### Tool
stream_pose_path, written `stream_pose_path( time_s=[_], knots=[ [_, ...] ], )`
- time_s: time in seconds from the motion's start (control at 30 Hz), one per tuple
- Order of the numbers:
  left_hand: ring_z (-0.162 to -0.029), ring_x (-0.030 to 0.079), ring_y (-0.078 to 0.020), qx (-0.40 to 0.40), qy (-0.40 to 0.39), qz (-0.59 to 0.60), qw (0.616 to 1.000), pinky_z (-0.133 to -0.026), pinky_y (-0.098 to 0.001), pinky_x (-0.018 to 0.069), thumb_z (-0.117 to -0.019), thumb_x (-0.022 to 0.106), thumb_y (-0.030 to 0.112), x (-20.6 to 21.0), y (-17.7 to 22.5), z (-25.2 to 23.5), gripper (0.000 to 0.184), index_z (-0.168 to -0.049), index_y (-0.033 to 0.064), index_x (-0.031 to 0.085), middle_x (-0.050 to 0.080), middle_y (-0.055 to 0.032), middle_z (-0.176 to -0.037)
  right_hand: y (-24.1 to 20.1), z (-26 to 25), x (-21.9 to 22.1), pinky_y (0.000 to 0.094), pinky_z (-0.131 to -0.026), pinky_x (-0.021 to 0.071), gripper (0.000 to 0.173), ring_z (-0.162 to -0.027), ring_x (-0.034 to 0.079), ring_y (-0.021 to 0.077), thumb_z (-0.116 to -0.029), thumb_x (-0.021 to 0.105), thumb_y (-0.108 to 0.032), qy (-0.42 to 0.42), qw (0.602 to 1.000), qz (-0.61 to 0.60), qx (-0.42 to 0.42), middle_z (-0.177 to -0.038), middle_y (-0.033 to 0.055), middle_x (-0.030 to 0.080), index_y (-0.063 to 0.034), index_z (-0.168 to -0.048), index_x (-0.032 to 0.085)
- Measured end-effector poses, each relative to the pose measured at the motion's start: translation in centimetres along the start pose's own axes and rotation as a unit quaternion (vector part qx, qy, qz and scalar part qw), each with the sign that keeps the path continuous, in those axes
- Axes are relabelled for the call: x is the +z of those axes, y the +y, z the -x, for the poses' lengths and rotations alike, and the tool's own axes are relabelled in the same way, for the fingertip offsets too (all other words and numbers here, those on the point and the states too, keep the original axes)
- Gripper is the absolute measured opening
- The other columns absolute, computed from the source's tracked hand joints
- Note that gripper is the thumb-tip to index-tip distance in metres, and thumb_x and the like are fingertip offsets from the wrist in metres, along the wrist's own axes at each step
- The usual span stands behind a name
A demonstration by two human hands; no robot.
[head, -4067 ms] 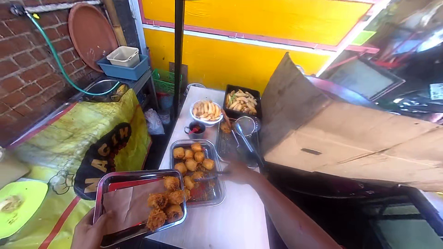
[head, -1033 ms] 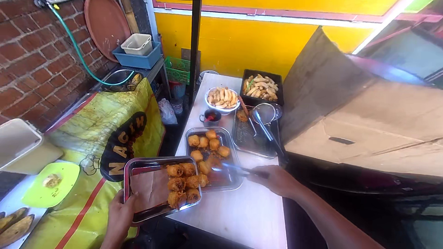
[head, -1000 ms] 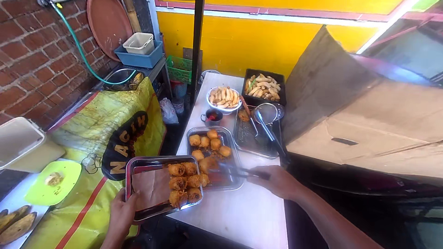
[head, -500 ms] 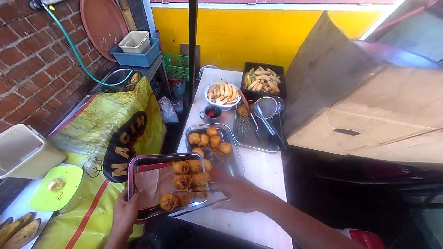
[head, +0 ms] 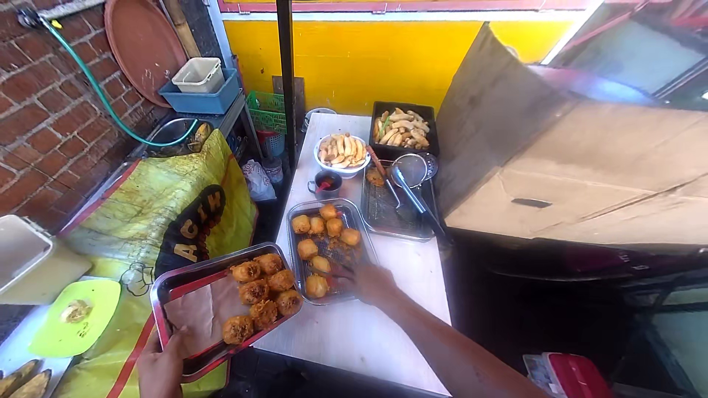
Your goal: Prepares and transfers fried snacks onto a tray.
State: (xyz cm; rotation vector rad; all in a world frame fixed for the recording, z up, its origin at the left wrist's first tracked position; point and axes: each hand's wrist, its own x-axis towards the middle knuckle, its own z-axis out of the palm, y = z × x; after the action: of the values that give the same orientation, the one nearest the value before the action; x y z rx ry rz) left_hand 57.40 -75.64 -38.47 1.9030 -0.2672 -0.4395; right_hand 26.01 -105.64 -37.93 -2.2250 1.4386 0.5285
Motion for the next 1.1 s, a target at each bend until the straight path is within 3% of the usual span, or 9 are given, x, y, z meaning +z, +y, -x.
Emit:
stream_pose_path(
  time_s=[0.1,0.23,0.33,0.43,0.57,0.67,0.77,0.9,1.1],
  knots=[
    [-0.083,0.07,-0.0161,-0.014,0.007,0.005,1.0,-0.074,-0.0356,0.0602,-0.0944,0.066,0.015,1.1,0.1,0.4,0.021,-0.109,0.0009,0.068,0.071,-0.0084,-0.093,-0.4,-0.7,-0.9,0.0593,-0.083,0.0564,0.061,-0.101,0.071,0.0354,-0.0987,0.052,-0.064,-0.005,0.999,0.045,-0.019,-0.104,0.0156,0.073,-0.0068,-0.107,0.073],
    [-0.082,0.07,-0.0151,-0.017,-0.011,0.009,1.0,-0.073,-0.0345,0.0603,-0.0947,0.066,0.013,1.8,0.0,0.8,0.018,-0.107,0.0004,0.068,0.072,-0.0085,-0.092,4.5,-3.5,-2.2,0.0603,-0.084,0.0564,0.06,-0.098,0.071,0.0321,-0.0956,0.054,-0.069,-0.023,0.998,0.03,-0.05,-0.099,0.0118,0.073,-0.0128,-0.103,0.074],
    [-0.084,0.07,-0.0146,-0.019,-0.026,0.015,0.999,-0.076,-0.034,0.0598,-0.0961,0.065,0.013,2.2,-0.1,0.9,0.019,-0.11,0.0,0.068,0.072,-0.0084,-0.094,10.1,-4.8,-1.1,0.0537,-0.066,0.0551,0.058,-0.068,0.066,0.0262,-0.0964,0.06,-0.063,-0.015,0.991,-0.108,-0.076,-0.071,0.0098,0.066,-0.009,-0.08,0.072],
    [-0.084,0.071,-0.0158,-0.022,-0.035,0.023,0.999,-0.075,-0.0344,0.0602,-0.0954,0.066,0.012,2.8,-0.1,0.6,0.018,-0.109,0.0001,0.069,0.072,-0.0091,-0.093,12.2,-2.8,-1.2,0.0396,-0.057,0.0545,0.051,-0.054,0.06,0.0183,-0.1001,0.06,-0.056,-0.008,0.969,-0.235,-0.078,-0.063,0.007,0.061,-0.0074,-0.088,0.072],
    [-0.086,0.071,-0.0182,-0.026,-0.065,0.02,0.997,-0.077,-0.0369,0.0605,-0.0972,0.066,0.013,3.8,0.3,-0.1,0.019,-0.112,0.0007,0.069,0.073,-0.0103,-0.096,9.2,1.4,-3.3,0.0309,-0.057,0.0532,0.032,-0.057,0.059,0.0128,-0.101,0.065,-0.042,0.018,0.918,-0.347,-0.189,-0.069,0.003,0.064,-0.0126,-0.1,0.076],
    [-0.09,0.071,-0.0187,-0.025,-0.096,0.017,0.995,-0.08,-0.0391,0.06,-0.0981,0.066,0.013,4.6,0.8,-0.4,0.02,-0.114,0.0019,0.068,0.073,-0.0102,-0.099,4.5,3.2,-4.5,0.0295,-0.057,0.0536,0.026,-0.062,0.061,0.0083,-0.0978,0.069,-0.042,0.029,0.899,-0.3,-0.316,-0.075,-0.0025,0.068,-0.0172,-0.1,0.076],
    [-0.09,0.072,-0.0188,-0.022,-0.12,0.027,0.992,-0.08,-0.0388,0.061,-0.0978,0.067,0.013,5.4,1.2,-0.4,0.021,-0.116,0.0017,0.068,0.073,-0.0103,-0.1,0.2,2.9,-4.0,0.034,-0.066,0.058,0.03,-0.07,0.065,0.0065,-0.0934,0.073,-0.049,0.035,0.905,-0.215,-0.366,-0.081,-0.0055,0.071,-0.0212,-0.105,0.077],
    [-0.089,0.071,-0.0195,-0.028,-0.122,0.037,0.991,-0.079,-0.0391,0.0609,-0.0981,0.066,0.012,5.8,1.8,0.0,0.021,-0.116,0.0009,0.068,0.073,-0.0112,-0.099,-2.8,3.0,-3.9,0.042,-0.07,0.0579,0.044,-0.07,0.066,0.012,-0.0924,0.068,-0.061,0.026,0.942,-0.084,-0.325,-0.079,-0.0028,0.069,-0.0215,-0.111,0.073],
    [-0.085,0.069,-0.0184,-0.02,-0.077,0.017,0.997,-0.077,-0.0394,0.0581,-0.0979,0.068,0.012,6.9,2.3,1.0,0.015,-0.109,0.0021,0.067,0.071,-0.01,-0.094,-8.5,10.0,-9.4,0.0477,-0.071,0.0553,0.058,-0.078,0.067,0.0194,-0.0935,0.054,-0.073,0.005,0.976,0.057,-0.212,-0.078,0.0004,0.066,-0.0178,-0.094,0.071]
  ],
)
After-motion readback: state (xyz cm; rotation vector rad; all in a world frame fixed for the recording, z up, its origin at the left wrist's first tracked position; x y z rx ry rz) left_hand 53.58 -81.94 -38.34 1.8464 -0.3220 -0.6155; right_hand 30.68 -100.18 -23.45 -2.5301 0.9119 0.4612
